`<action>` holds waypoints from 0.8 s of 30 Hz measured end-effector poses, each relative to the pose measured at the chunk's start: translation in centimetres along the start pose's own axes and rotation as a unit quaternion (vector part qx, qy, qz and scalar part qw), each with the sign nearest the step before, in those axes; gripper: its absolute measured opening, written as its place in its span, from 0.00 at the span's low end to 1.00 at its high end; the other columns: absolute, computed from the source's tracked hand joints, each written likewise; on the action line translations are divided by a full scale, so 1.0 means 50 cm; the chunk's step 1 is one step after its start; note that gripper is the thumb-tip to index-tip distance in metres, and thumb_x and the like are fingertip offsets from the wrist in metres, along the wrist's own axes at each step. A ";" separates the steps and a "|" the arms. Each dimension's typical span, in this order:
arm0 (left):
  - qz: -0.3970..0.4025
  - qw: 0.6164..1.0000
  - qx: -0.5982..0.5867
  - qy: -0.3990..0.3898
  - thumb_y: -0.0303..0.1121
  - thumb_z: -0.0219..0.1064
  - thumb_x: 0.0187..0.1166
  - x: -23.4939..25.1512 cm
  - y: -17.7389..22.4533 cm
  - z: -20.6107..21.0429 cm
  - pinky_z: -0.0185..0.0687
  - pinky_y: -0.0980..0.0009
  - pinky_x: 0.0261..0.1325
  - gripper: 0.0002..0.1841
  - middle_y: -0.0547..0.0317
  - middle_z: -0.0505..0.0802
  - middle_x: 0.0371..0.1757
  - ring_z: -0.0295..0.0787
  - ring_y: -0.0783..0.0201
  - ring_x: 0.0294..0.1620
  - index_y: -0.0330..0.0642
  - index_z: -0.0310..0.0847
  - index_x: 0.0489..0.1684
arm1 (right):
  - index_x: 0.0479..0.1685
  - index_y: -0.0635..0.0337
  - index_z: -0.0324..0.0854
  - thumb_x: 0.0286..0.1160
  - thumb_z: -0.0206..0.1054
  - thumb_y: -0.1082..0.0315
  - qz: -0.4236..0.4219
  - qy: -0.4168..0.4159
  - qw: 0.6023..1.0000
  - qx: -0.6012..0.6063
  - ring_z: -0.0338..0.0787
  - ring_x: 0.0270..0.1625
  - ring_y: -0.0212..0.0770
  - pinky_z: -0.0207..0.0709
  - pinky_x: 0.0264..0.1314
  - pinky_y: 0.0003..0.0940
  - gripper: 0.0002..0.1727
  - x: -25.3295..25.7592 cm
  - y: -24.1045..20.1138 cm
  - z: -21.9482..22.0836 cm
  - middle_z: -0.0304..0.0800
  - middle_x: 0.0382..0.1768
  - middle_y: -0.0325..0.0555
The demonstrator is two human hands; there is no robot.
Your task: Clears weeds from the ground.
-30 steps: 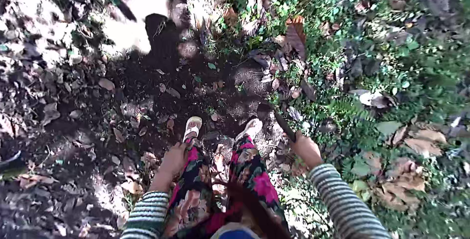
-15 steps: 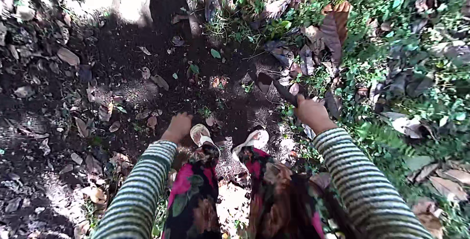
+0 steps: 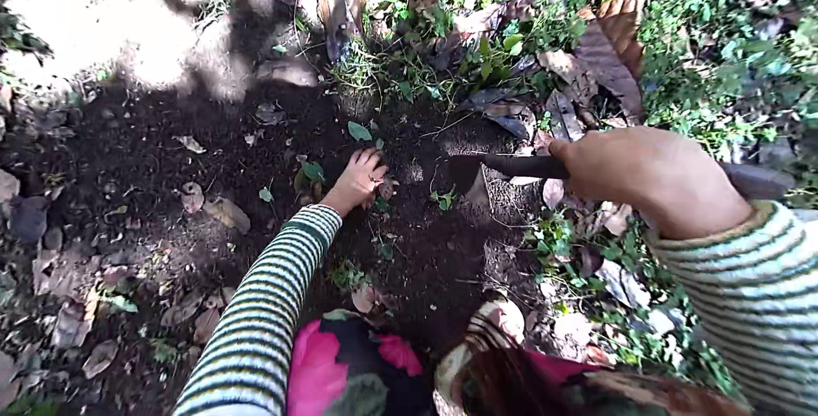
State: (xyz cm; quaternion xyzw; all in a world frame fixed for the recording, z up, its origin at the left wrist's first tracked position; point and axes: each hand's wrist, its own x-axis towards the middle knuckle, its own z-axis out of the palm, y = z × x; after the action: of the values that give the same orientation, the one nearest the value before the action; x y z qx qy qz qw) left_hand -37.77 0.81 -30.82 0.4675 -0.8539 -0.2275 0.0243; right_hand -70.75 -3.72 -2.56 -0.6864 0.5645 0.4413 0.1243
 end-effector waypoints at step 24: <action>-0.279 0.603 -0.595 0.452 0.35 0.46 0.94 0.129 -0.161 -0.226 0.79 0.71 0.35 0.08 0.66 0.78 0.32 0.75 0.71 0.28 0.44 0.69 0.56 | 0.60 0.48 0.79 0.78 0.70 0.61 0.034 0.006 0.998 0.043 0.91 0.40 0.68 0.79 0.34 0.67 0.15 -0.041 0.077 0.111 0.88 0.33 0.58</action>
State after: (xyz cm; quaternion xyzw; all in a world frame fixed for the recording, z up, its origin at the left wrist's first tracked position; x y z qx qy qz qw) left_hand -32.19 -12.26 -25.11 0.6086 -0.2376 -0.4405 0.6157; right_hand -76.68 0.08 -2.99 -0.6633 0.6071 0.4163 0.1350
